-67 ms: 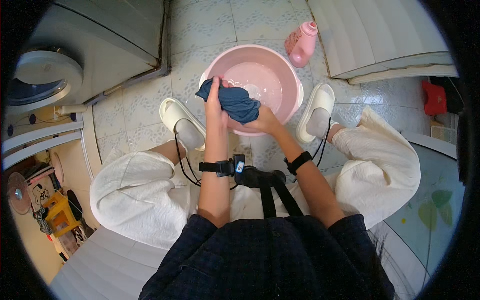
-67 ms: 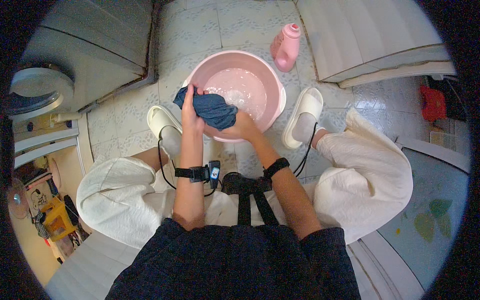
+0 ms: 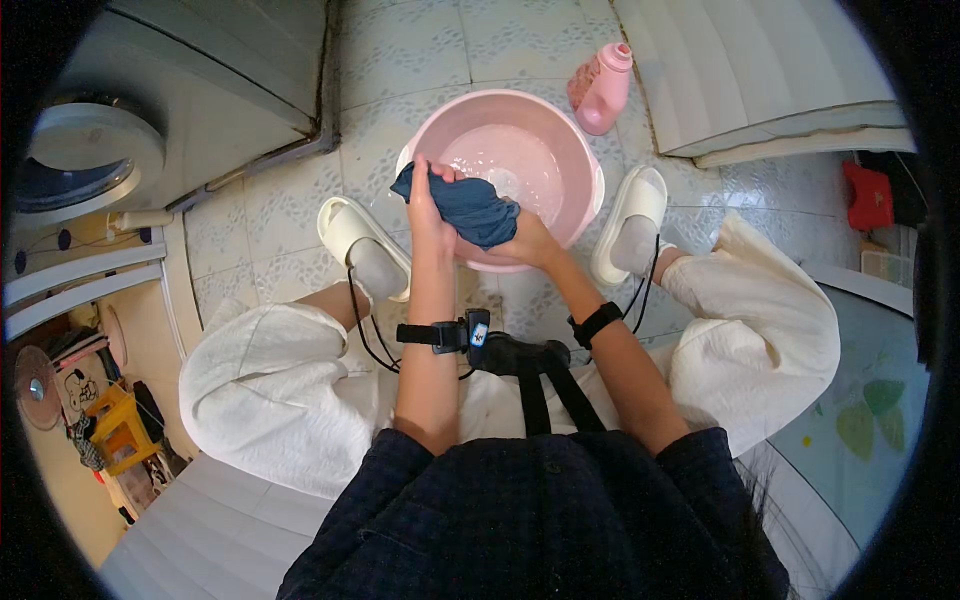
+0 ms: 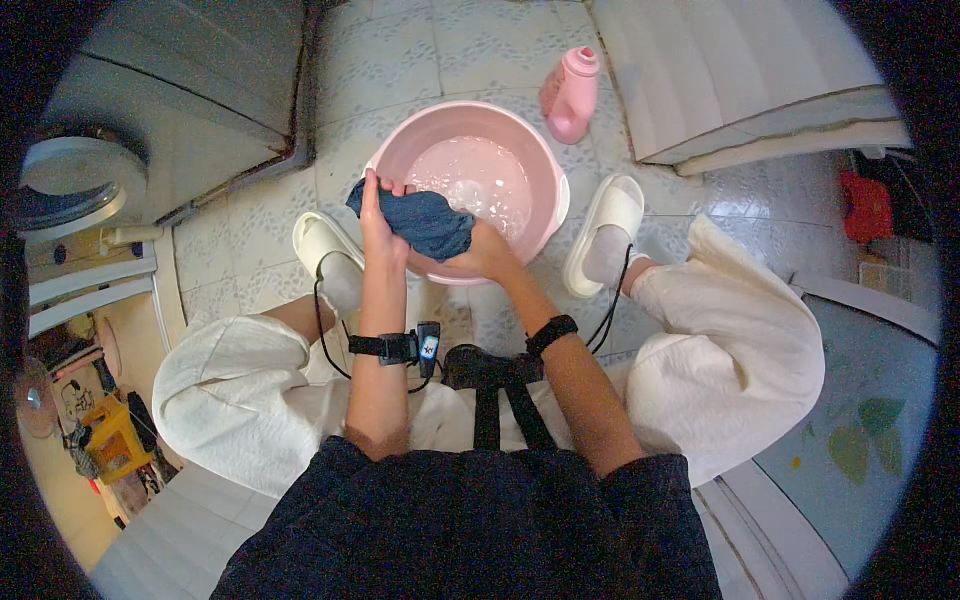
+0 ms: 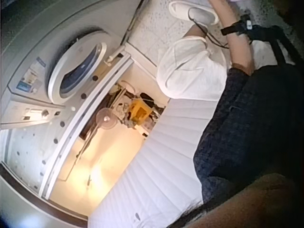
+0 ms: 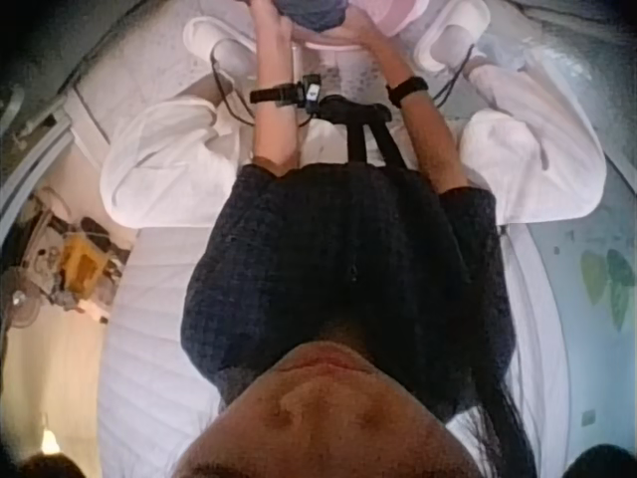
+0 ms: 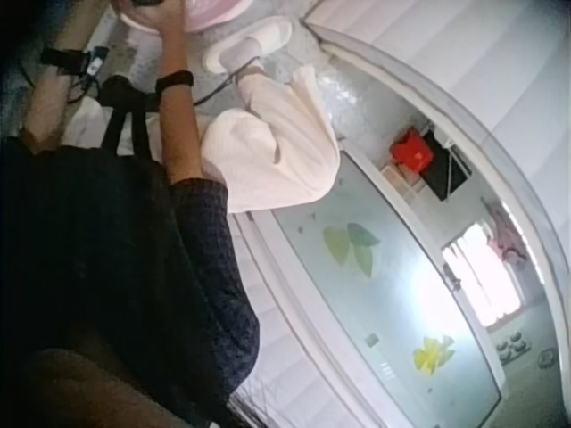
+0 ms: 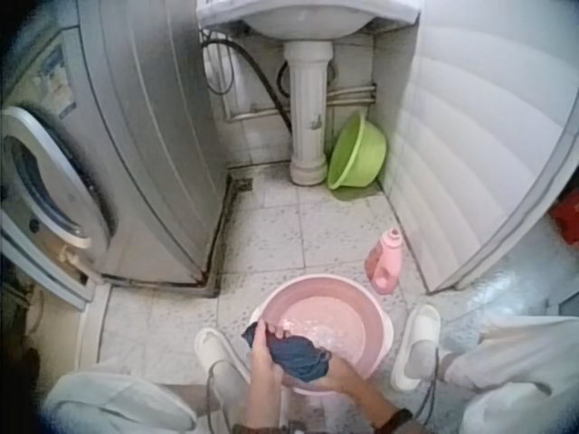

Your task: Hand-washing a dark garment in a pink plastic basin on a tiled floor.

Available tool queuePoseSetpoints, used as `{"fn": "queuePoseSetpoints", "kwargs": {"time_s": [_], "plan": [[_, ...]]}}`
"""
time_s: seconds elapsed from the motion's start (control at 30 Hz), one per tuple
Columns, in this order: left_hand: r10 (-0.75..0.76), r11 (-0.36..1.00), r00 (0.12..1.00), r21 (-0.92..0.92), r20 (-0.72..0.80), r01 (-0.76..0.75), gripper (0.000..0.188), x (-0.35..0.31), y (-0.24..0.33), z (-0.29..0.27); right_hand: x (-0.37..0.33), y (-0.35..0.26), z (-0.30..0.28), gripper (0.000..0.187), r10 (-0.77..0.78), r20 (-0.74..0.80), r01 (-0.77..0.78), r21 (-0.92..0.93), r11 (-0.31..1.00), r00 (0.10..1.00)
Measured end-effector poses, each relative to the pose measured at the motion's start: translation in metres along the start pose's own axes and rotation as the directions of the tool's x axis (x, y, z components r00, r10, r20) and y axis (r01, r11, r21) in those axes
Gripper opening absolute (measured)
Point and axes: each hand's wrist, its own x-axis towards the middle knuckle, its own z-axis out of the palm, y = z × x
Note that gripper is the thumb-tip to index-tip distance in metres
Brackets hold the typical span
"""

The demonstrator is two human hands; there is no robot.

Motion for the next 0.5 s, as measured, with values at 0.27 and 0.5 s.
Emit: {"fn": "queuePoseSetpoints", "kwargs": {"time_s": [0.27,0.5], "plan": [[-0.032,0.997,0.998,-0.078,-0.056,0.028,0.032,0.007,0.004,-0.018,-0.007,-0.009,0.0,0.07,-0.008,0.037,0.011,-0.07,0.997,0.999],[-0.141,0.989,0.99,0.038,-0.006,0.142,0.026,0.012,-0.003,-0.018,0.004,0.005,-0.009,0.082,-0.11,0.154,0.093,0.113,0.989,0.982]]}}
